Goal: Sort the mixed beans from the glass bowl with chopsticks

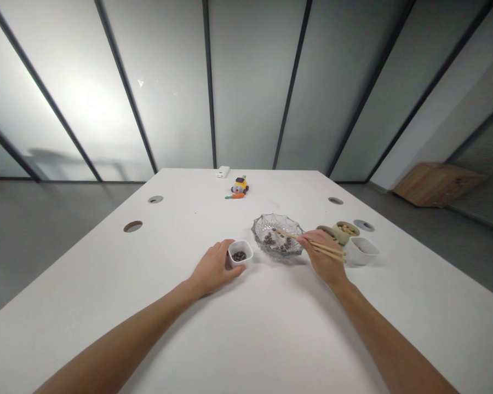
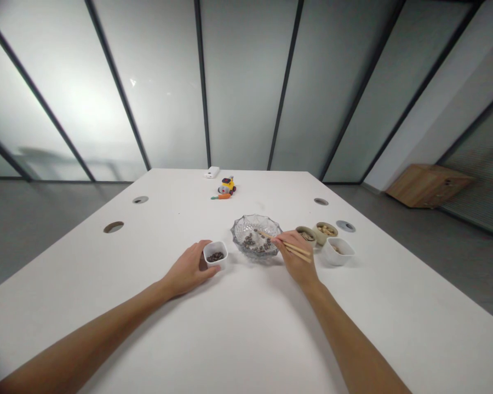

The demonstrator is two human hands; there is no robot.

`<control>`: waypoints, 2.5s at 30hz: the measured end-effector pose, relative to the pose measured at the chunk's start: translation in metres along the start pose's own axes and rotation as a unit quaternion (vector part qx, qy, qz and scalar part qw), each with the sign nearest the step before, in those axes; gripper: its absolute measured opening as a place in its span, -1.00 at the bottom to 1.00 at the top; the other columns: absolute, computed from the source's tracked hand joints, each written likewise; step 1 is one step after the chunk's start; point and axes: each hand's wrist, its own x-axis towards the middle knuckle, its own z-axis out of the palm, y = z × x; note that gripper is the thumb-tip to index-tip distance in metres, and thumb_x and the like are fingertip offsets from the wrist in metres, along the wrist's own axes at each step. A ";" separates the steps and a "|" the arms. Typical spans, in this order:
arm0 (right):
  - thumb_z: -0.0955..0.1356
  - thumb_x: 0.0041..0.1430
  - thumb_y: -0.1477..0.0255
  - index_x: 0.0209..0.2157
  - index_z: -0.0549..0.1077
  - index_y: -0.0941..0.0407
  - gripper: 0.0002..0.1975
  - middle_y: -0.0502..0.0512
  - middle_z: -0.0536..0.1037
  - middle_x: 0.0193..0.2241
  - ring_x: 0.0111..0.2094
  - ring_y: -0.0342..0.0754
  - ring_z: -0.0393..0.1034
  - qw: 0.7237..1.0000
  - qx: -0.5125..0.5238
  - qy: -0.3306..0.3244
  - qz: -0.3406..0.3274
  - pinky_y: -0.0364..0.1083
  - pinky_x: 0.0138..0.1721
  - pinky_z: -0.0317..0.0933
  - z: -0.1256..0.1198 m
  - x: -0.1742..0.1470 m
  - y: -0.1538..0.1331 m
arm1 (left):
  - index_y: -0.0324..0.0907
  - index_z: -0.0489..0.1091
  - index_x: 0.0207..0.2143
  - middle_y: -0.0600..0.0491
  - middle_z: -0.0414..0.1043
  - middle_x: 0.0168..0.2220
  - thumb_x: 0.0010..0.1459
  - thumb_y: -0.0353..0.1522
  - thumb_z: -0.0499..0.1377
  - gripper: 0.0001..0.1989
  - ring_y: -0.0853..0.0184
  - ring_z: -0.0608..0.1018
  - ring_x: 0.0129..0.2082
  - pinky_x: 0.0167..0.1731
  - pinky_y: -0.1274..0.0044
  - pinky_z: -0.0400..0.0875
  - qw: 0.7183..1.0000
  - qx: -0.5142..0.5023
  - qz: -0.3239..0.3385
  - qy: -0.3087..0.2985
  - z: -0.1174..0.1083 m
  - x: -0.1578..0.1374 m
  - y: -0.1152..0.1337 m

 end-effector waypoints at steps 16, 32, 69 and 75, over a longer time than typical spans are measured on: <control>0.34 0.39 0.16 -0.36 0.55 0.06 -0.67 0.07 0.59 -0.38 -0.35 -0.02 0.46 0.999 0.048 -0.005 -0.003 -0.02 -0.27 0.32 0.006 -0.001 0.000 | -0.11 0.35 0.07 -0.04 0.54 -0.10 0.16 -0.15 0.30 -0.53 0.09 0.56 -0.13 -0.14 0.32 0.42 1.000 0.004 -0.002 0.007 0.000 0.000 0.001; 0.38 0.37 0.31 -0.26 0.55 0.02 -0.87 0.09 0.59 -0.27 -0.23 0.01 0.49 0.989 0.133 -0.065 -0.013 0.02 -0.14 0.40 0.010 -0.005 -0.005 | -0.10 0.34 0.06 -0.03 0.54 -0.11 0.16 -0.17 0.29 -0.55 0.10 0.56 -0.15 -0.17 0.33 0.42 1.000 0.001 -0.004 0.000 -0.001 0.000 0.002; 0.35 0.39 0.25 -0.31 0.58 0.01 -0.77 0.09 0.63 -0.33 -0.27 0.03 0.53 0.993 0.120 0.012 0.015 0.01 -0.20 0.41 -0.002 0.003 -0.072 | -0.09 0.36 0.06 -0.05 0.53 -0.02 0.14 -0.18 0.30 -0.55 0.10 0.56 -0.12 -0.12 0.30 0.44 1.000 -0.012 -0.009 0.000 -0.003 0.000 0.006; 0.33 0.40 0.21 -0.32 0.55 0.02 -0.74 0.09 0.62 -0.36 -0.31 0.03 0.51 0.997 0.068 0.041 0.014 0.01 -0.25 0.38 -0.010 0.003 -0.059 | -0.08 0.36 0.04 -0.03 0.54 -0.06 0.14 -0.17 0.30 -0.56 0.10 0.57 -0.14 -0.16 0.32 0.44 1.000 -0.012 -0.012 -0.005 -0.003 0.000 0.005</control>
